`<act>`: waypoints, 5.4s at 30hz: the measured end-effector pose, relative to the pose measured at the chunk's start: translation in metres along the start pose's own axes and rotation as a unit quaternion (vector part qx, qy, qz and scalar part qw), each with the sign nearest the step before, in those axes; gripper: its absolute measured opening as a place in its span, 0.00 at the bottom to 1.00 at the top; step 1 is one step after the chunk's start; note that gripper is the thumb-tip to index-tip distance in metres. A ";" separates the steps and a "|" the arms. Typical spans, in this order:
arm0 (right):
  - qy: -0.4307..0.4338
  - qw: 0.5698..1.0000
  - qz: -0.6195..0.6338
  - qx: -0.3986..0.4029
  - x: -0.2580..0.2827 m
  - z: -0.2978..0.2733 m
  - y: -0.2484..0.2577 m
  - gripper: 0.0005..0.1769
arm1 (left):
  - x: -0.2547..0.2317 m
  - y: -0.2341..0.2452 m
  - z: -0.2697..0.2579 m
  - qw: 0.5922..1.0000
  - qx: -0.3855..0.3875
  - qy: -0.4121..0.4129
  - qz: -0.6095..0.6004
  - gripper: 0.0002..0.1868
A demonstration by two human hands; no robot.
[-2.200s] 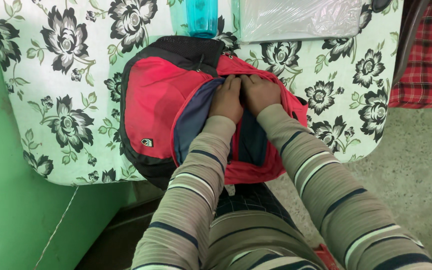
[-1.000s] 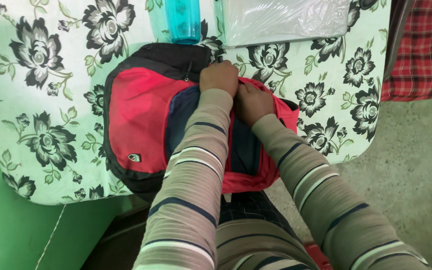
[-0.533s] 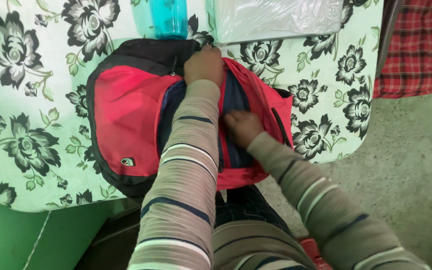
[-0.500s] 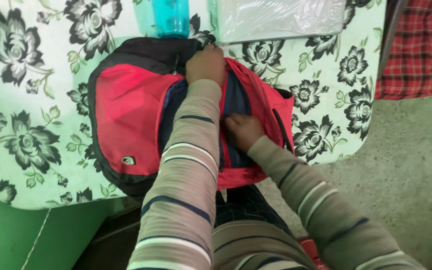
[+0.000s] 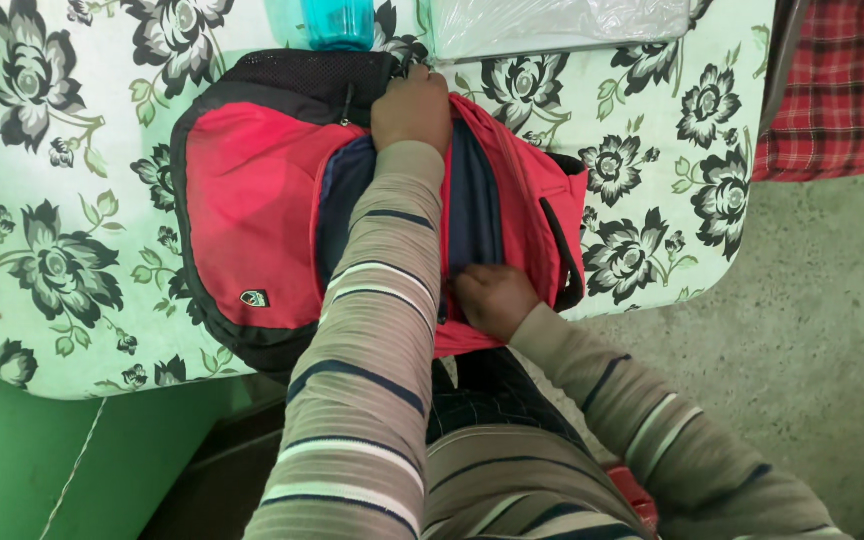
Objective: The person packs a red backpack with daily essentials. They place a coiled orange cable, a black rectangular object, a cylindrical container, light blue headphones, and a black pouch into the bag, then zip it closed.
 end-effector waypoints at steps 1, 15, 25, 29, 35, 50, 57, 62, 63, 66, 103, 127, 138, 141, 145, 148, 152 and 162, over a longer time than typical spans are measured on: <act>-0.004 1.000 0.005 0.006 0.003 -0.002 0.000 0.03 | 0.000 0.001 0.000 1.000 -0.003 0.003 0.001 0.10; -0.029 0.995 0.084 0.045 0.024 -0.031 0.007 0.06 | -0.001 0.009 -0.005 0.999 -0.029 -0.012 -0.007 0.09; -0.051 0.990 0.106 0.077 0.020 -0.034 0.001 0.06 | 0.004 0.014 -0.007 1.000 -0.025 -0.011 -0.003 0.07; -0.093 0.990 0.073 0.073 0.023 -0.038 -0.001 0.09 | 0.000 0.037 -0.014 0.999 0.015 -0.008 -0.052 0.13; -0.189 0.977 0.084 -0.053 0.034 -0.048 0.014 0.24 | -0.006 0.134 -0.072 0.979 -0.093 -0.079 -0.162 0.27; -0.252 0.940 0.196 -0.122 0.004 -0.054 0.026 0.28 | 0.040 0.141 -0.314 0.887 -0.066 0.289 -0.353 0.23; -0.195 0.947 0.194 -0.163 -0.009 -0.090 0.022 0.22 | -0.045 0.104 -0.288 0.856 -0.033 0.045 -0.514 0.25; -0.286 0.871 0.366 -0.158 -0.024 -0.119 0.006 0.20 | -0.040 0.074 -0.297 0.848 -0.012 0.097 -0.521 0.15; -0.279 0.862 0.389 -0.164 -0.023 -0.121 0.005 0.22 | -0.031 0.078 -0.306 0.871 -0.066 0.084 -0.479 0.13; -0.401 0.783 0.461 -0.117 -0.031 -0.131 -0.012 0.18 | -0.008 0.076 -0.333 0.922 -0.108 0.107 -0.356 0.11; -0.466 0.613 0.568 -0.291 -0.003 -0.129 -0.018 0.07 | 0.067 0.057 -0.324 0.969 -0.053 0.112 -0.213 0.23; -0.174 0.980 -0.078 0.047 0.020 -0.040 -0.054 0.21 | 0.070 0.045 -0.317 0.957 -0.008 0.081 -0.278 0.18; -0.454 0.840 0.192 0.226 -0.016 -0.068 -0.096 0.25 | 0.072 0.040 -0.321 0.953 -0.028 0.120 -0.277 0.16; -0.404 0.850 0.275 0.195 -0.012 -0.061 -0.108 0.27 | 0.071 0.044 -0.321 0.946 -0.059 0.126 -0.293 0.15; -0.365 0.884 0.259 0.132 -0.030 -0.064 -0.118 0.26 | 0.072 0.049 -0.324 0.946 -0.060 0.128 -0.292 0.16; -0.105 0.984 0.134 0.048 -0.016 -0.047 -0.100 0.21 | 0.070 0.055 -0.323 0.945 -0.064 0.122 -0.297 0.18; -0.248 0.956 0.156 0.035 -0.009 -0.055 -0.094 0.20 | 0.068 0.060 -0.324 0.954 -0.058 0.129 -0.265 0.19; -0.276 0.944 0.163 -0.081 0.074 -0.038 -0.033 0.12 | 0.058 0.089 -0.323 0.972 -0.182 -0.013 -0.150 0.08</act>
Point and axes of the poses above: each hand's wrist, its own z-axis towards the middle knuckle, its own y-axis out of the back of the hand, x = y × z, the point moved 7 cm from there along z, towards the middle knuckle, and after that the axes turned 5 degrees about y, right-handed, at the moved point
